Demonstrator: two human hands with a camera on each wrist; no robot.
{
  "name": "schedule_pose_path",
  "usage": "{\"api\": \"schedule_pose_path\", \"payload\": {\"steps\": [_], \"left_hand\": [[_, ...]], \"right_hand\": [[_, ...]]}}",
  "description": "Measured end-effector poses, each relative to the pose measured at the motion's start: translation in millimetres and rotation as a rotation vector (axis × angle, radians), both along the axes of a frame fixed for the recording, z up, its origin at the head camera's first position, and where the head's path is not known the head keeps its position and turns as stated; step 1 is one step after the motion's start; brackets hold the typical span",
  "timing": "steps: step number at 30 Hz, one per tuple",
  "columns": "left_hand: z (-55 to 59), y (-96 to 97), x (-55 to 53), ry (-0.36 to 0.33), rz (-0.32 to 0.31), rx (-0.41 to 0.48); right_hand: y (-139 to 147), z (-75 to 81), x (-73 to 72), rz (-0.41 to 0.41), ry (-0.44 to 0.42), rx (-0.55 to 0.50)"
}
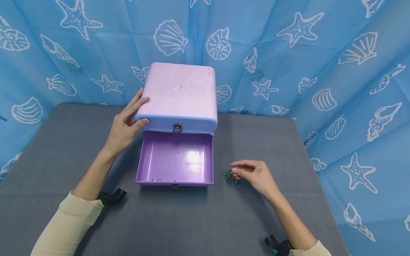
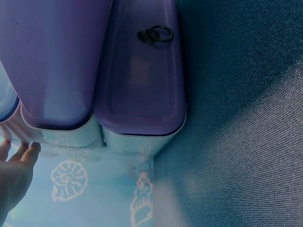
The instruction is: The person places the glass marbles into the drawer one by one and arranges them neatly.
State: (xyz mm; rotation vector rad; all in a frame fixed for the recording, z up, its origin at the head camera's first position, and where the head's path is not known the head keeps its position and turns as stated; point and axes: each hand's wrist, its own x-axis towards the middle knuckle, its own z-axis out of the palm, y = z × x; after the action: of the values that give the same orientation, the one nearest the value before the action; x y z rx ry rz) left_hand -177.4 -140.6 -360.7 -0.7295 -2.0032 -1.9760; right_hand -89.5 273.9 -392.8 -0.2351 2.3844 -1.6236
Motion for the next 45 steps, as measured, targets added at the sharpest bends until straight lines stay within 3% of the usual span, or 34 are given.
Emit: {"api": "schedule_pose_path", "payload": {"steps": [11,18,26,41,45], "left_hand": [[0.4,0.4,0.0,0.0,0.005,-0.008],[0.5,0.6,-0.1,0.007,0.011,-0.015],[0.0,0.1,0.6,0.013,0.014,-0.011],[-0.6,0.6,-0.3,0.03,0.034,-0.038],[0.1,0.8,-0.2,0.036,0.034,-0.037]], "right_hand": [[10.7,-16.6,11.7,-0.044,-0.027,0.03],[16.6,-24.5,19.2,-0.079,-0.088,0.076],[24.2,-31.8,24.5,-0.071,-0.146,0.055],[20.2,-40.6,25.4,-0.047,-0.134,0.149],[18.2,-39.8,25.5,-0.025,-0.081,0.206]]}}
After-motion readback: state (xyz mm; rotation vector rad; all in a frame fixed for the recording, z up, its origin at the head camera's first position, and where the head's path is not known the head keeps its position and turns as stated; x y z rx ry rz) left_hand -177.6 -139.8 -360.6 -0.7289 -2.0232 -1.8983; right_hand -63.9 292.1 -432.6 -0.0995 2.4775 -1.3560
